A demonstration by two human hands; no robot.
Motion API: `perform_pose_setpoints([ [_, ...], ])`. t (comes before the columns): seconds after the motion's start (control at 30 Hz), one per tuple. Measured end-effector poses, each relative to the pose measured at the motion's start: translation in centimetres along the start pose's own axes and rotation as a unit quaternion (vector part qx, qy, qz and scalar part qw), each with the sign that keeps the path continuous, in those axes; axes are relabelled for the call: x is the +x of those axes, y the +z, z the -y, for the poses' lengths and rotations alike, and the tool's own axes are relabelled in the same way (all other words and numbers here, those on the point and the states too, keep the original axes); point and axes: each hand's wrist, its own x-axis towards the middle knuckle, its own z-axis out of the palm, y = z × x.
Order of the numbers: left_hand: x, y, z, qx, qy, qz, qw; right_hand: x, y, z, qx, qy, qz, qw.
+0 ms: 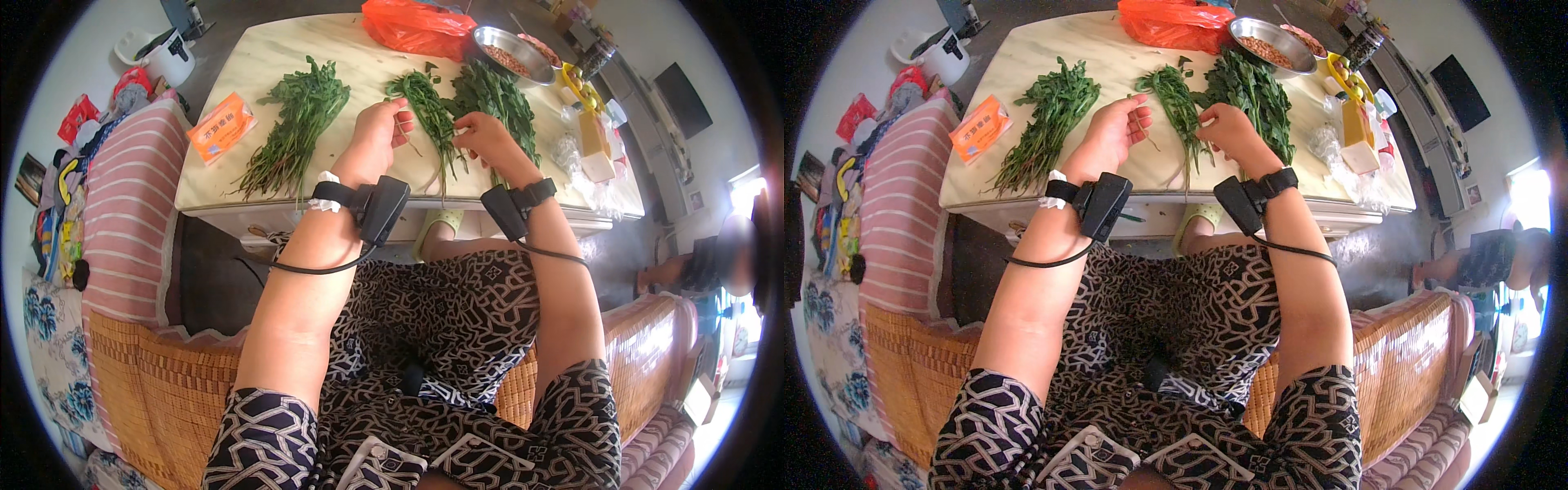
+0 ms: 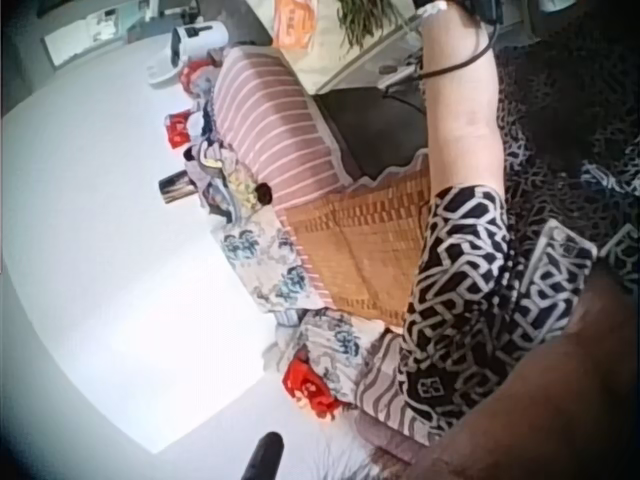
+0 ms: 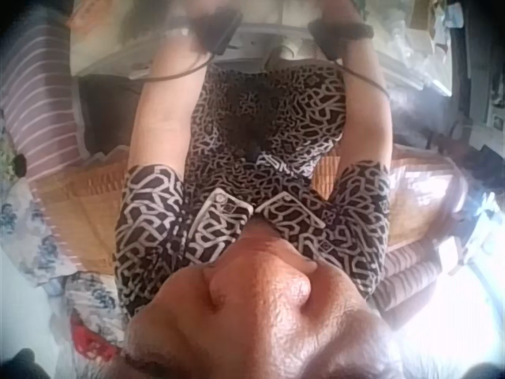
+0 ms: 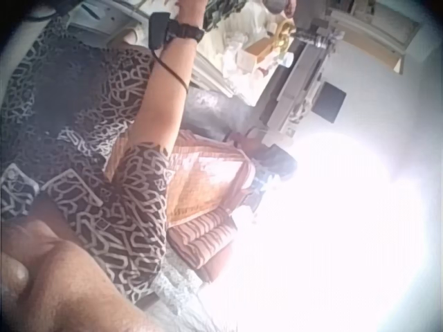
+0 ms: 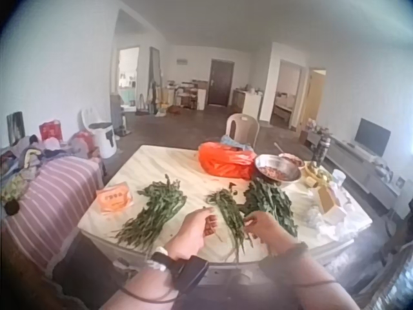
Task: The person picks individual leaves and stems from bunches of green leafy vegetables on a table by hand, sorting them into different piles.
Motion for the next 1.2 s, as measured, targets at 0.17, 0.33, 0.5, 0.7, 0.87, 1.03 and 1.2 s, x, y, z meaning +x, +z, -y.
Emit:
perform_pose_setpoints([
  [0.17,0.0,-0.2,0.0,-0.013,-0.001,0.011,1.0,-0.5,-0.9,1.1,0.062,-0.02,-0.019,0.998],
  [0.33,-0.1,-0.1,0.0,-0.014,0.001,0.016,1.0,-0.5,-1.2,1.6,0.11,-0.035,-0.053,0.992],
  [0.5,-0.1,0.2,-0.1,-0.014,-0.004,0.022,1.0,-0.5,-1.2,2.1,0.109,-0.052,-0.081,0.989],
  [0.7,0.2,0.2,0.0,-0.043,0.028,0.058,0.997,-1.1,-0.4,3.5,0.131,-0.092,-0.017,0.987],
  [0.87,-0.1,0.7,0.0,-0.065,0.039,0.075,0.994,-1.5,0.4,4.0,0.105,-0.081,0.031,0.991],
  [1.03,-0.1,0.8,-0.1,-0.078,0.04,0.096,0.991,-1.3,1.4,3.9,0.093,-0.062,0.07,0.991],
  [1.2,-0.3,0.9,-0.4,-0.074,0.044,0.096,0.992,-1.5,1.8,4.4,0.081,-0.061,0.084,0.991],
])
